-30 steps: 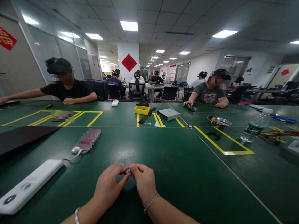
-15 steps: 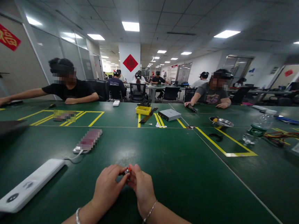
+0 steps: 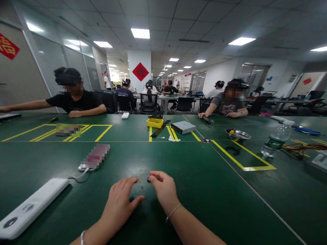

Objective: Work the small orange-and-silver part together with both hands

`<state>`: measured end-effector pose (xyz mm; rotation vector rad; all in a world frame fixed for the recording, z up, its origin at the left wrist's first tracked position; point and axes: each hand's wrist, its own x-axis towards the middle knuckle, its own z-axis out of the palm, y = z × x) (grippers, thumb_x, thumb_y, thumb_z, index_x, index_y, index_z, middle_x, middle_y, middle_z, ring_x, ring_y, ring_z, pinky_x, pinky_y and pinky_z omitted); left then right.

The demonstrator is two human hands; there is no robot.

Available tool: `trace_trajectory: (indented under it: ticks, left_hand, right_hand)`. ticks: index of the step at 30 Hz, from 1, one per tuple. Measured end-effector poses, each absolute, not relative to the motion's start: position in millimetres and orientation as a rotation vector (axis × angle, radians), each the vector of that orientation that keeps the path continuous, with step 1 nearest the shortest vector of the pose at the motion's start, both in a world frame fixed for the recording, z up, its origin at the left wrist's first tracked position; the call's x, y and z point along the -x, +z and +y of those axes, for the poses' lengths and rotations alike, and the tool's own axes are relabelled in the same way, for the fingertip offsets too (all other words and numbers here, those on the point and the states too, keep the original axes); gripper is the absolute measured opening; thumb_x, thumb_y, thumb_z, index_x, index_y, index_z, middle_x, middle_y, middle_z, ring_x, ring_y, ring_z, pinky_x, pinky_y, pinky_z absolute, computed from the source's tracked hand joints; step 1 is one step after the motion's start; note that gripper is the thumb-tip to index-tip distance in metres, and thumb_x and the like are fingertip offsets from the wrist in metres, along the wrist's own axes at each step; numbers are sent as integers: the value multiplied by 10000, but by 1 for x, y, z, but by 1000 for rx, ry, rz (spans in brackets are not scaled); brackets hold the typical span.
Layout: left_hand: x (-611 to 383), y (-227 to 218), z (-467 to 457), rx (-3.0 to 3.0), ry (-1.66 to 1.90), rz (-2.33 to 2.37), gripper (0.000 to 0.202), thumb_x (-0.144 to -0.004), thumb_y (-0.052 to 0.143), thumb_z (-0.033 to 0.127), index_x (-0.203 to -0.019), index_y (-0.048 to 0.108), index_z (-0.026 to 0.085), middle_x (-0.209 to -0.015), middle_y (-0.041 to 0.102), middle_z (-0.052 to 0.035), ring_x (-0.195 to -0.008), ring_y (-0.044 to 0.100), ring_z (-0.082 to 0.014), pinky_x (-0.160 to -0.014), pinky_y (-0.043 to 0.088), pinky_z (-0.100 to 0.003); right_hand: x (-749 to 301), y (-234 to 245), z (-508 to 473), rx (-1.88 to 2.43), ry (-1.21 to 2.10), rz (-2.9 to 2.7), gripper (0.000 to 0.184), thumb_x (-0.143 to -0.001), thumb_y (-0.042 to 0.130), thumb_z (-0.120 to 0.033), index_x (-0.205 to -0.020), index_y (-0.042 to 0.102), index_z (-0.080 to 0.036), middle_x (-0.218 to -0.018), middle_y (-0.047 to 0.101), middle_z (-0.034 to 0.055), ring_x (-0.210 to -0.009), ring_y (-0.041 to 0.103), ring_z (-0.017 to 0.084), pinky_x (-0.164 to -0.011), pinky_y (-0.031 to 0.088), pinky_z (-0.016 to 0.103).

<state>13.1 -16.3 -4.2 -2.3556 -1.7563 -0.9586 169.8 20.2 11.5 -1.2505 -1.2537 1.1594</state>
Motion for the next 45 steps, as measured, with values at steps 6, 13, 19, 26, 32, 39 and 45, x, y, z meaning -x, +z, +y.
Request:
trace_trajectory:
  ticks: [6, 13, 19, 26, 32, 39, 45]
  left_hand:
    - [5, -21, -3, 2304, -770, -2003, 404, -777, 449, 335, -1156, 428, 197, -1195, 485, -65, -1171, 341, -236, -964, 249, -406]
    - [6, -29, 1, 2390, -600, -2097, 370, -782, 418, 377, -1119, 468, 232, -1261, 434, -42, -1228, 258, -243, -987, 192, -446]
    - [6, -26, -1, 2439, -607, -2095, 346, -780, 417, 385, -1096, 479, 259, -1258, 438, -27, -1222, 270, -236, -988, 180, -458]
    - [6, -23, -2, 2447, -591, -2106, 361, -775, 412, 371, -1110, 475, 251, -1273, 423, -32, -1217, 282, -227, -1002, 158, -455]
    - [5, -20, -4, 2461, -593, -2084, 367, -771, 418, 353, -1115, 478, 241, -1264, 435, -39, -1211, 295, -232, -1001, 165, -466]
    - [5, -22, -5, 2449, -614, -2052, 362, -767, 425, 335, -1111, 481, 239, -1253, 449, -45, -1199, 319, -234, -991, 189, -488]
    - [3, -21, -5, 2471, -604, -2057, 408, -759, 424, 313, -1158, 445, 227, -1274, 434, -50, -1205, 317, -239, -995, 178, -504]
  right_hand:
    - [-291, 28, 63, 1857, 355, -1519, 286, -731, 457, -345, -920, 606, -190, -854, 632, 59, -757, 573, 183, -677, 426, 298]
    - [-421, 29, 49, 2612, 51, -1393, 348, -756, 350, -291, -915, 620, -141, -947, 585, 177, -827, 554, 282, -593, 387, 345]
    - [-492, 3, 29, 2760, 132, -1057, 393, -703, 411, -348, -1014, 588, -186, -1070, 542, 157, -934, 517, 301, -584, 391, 337]
    - [-502, -9, 35, 2790, 75, -1133, 389, -714, 377, -392, -915, 625, -169, -1040, 540, 175, -930, 508, 336, -624, 406, 380]
    - [-503, -19, 44, 2641, 105, -1236, 382, -704, 418, -397, -950, 621, -186, -960, 558, 196, -864, 532, 335, -572, 390, 383]
    - [-483, -7, 41, 2661, 105, -1130, 538, -707, 380, -508, -1114, 541, -194, -1086, 441, 261, -944, 471, 399, -539, 356, 409]
    - [-391, 18, 50, 2307, -142, -1530, 526, -793, 290, -424, -1125, 518, -86, -1072, 474, 220, -961, 486, 305, -744, 391, 398]
